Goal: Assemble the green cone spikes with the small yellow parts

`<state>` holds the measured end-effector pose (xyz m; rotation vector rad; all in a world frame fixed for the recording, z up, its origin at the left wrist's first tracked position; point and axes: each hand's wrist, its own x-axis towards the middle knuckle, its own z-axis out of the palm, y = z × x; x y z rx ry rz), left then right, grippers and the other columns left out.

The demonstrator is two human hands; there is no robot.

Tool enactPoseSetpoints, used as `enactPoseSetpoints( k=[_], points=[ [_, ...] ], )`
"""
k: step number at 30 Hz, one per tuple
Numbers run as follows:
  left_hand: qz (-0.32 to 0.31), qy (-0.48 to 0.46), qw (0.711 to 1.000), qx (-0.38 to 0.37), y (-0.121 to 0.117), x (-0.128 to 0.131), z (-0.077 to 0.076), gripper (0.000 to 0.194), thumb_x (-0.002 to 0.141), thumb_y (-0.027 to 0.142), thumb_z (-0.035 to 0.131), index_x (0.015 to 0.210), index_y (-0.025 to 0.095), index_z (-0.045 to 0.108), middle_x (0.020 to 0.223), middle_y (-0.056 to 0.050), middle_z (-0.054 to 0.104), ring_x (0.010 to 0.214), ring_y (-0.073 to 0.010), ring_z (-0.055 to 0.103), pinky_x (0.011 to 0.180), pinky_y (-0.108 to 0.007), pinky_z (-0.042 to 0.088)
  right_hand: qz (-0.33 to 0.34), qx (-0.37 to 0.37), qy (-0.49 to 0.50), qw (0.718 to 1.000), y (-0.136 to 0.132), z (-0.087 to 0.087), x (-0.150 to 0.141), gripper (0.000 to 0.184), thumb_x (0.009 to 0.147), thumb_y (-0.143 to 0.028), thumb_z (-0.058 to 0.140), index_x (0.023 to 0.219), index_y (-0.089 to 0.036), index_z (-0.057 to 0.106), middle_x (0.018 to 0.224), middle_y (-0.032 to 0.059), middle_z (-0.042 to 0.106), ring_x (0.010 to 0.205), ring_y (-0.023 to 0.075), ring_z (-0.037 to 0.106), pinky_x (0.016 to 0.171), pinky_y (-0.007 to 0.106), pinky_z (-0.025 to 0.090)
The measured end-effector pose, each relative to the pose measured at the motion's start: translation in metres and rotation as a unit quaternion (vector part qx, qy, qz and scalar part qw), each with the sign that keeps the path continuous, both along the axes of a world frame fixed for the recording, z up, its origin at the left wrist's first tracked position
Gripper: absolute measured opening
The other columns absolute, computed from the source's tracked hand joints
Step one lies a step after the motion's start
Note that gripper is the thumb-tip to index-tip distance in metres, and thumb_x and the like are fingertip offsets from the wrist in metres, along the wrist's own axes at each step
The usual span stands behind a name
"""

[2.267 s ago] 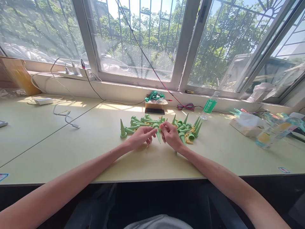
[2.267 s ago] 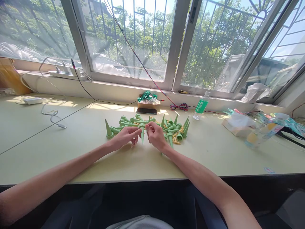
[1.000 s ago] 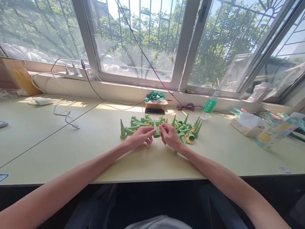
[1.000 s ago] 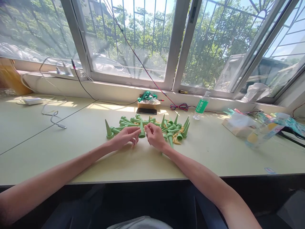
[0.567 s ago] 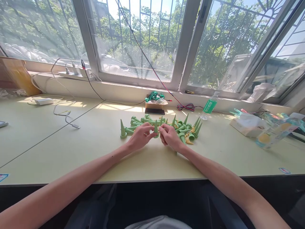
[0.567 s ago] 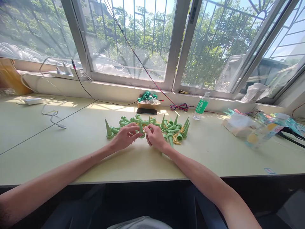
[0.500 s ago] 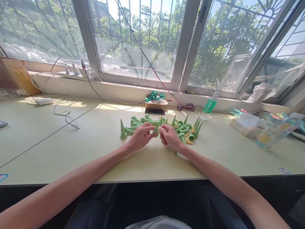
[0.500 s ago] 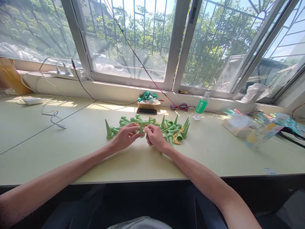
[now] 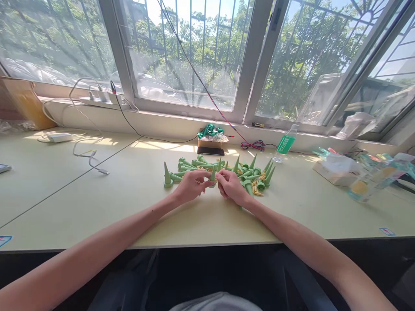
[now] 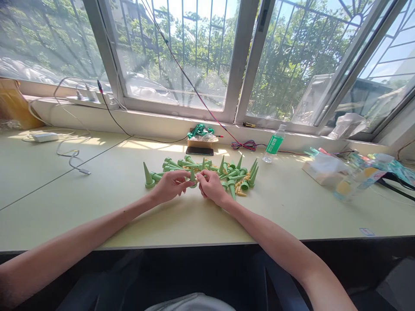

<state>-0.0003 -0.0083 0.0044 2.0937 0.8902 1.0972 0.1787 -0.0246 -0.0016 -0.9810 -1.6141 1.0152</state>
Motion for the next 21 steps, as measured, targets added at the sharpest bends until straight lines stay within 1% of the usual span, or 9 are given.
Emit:
enactPoseSetpoints(
  k=[4,8,12,14,16,18,19,21],
  points=[
    [-0.034,-0.035,0.998,-0.048,0.0008,-0.0002,0.0018,0.031,0.078,0.045,0.073,0.084,0.014,0.07,0.071,-0.003,0.062,0.051,-0.0102,0.056,0.041,-0.02,0.047,-0.008,0.022,-0.015,1.0,-0.0021,0.0009,-0.0001,0.029,0.093,-0.041,0.05,0.072,-0.021,0.047,0.041,-0.0083,0.045,0.029,0.0076,0.037,0.034,0.021,0.03],
    [-0.08,-0.075,0.986,-0.123,0.0004,-0.0005,0.0063,0.035,0.073,0.045,0.077,0.076,0.012,0.068,0.058,0.0,0.056,0.051,-0.0108,0.054,0.044,-0.021,0.046,-0.008,0.042,-0.025,0.999,-0.0027,-0.0001,0.0001,0.03,0.093,-0.045,0.051,0.074,-0.021,0.049,0.042,-0.0086,0.044,0.031,0.008,0.037,0.034,0.021,0.03],
    [-0.124,-0.117,0.96,-0.222,0.0007,-0.0029,0.0088,0.035,0.076,0.045,0.075,0.076,0.011,0.068,0.059,0.001,0.053,0.054,-0.0087,0.051,0.049,-0.021,0.046,0.018,0.06,-0.018,0.998,-0.0041,0.0014,0.0005,0.031,0.092,-0.048,0.052,0.077,-0.021,0.05,0.045,-0.0091,0.041,0.034,0.0074,0.034,0.037,0.021,0.028],
    [-0.14,-0.136,0.942,-0.272,0.0017,-0.0042,0.0083,0.034,0.076,0.044,0.075,0.074,0.011,0.066,0.06,0.002,0.049,0.053,-0.0075,0.049,0.048,-0.02,0.044,0.027,0.069,-0.018,0.997,-0.0051,0.0031,0.0008,0.031,0.092,-0.049,0.052,0.078,-0.021,0.051,0.046,-0.009,0.039,0.037,0.0073,0.034,0.038,0.021,0.028],
    [-0.147,-0.145,0.93,-0.303,0.0028,-0.0053,0.0073,0.034,0.075,0.044,0.077,0.074,0.011,0.065,0.06,0.003,0.046,0.051,-0.0065,0.047,0.047,-0.019,0.041,0.03,0.073,-0.026,0.997,-0.0055,0.0042,0.0011,0.032,0.092,-0.05,0.052,0.078,-0.021,0.051,0.047,-0.0087,0.038,0.039,0.0075,0.034,0.04,0.021,0.028],
    [-0.147,-0.143,0.932,-0.298,0.0034,-0.0059,0.0062,0.034,0.075,0.044,0.076,0.076,0.012,0.066,0.06,0.003,0.047,0.051,-0.0063,0.047,0.047,-0.02,0.042,0.026,0.073,-0.034,0.996,-0.0052,0.0043,0.0014,0.032,0.091,-0.051,0.051,0.078,-0.022,0.051,0.048,-0.0085,0.037,0.04,0.0078,0.033,0.041,0.022,0.028],
    [-0.145,-0.136,0.939,-0.28,0.0035,-0.0061,0.0058,0.034,0.076,0.045,0.075,0.078,0.012,0.066,0.06,0.003,0.048,0.051,-0.0068,0.048,0.048,-0.02,0.043,0.022,0.074,-0.038,0.996,-0.0048,0.0039,0.0015,0.032,0.091,-0.051,0.051,0.077,-0.022,0.05,0.048,-0.0084,0.037,0.04,0.0079,0.033,0.041,0.022,0.028],
    [-0.138,-0.111,0.959,-0.221,0.0031,-0.0059,0.0051,0.035,0.079,0.046,0.072,0.079,0.012,0.066,0.059,0.002,0.051,0.052,-0.0082,0.051,0.049,-0.021,0.045,0.015,0.074,-0.046,0.996,-0.0037,0.0029,0.0014,0.032,0.091,-0.05,0.051,0.076,-0.022,0.048,0.048,-0.0082,0.037,0.04,0.0082,0.033,0.041,0.022,0.027]
  ],
)
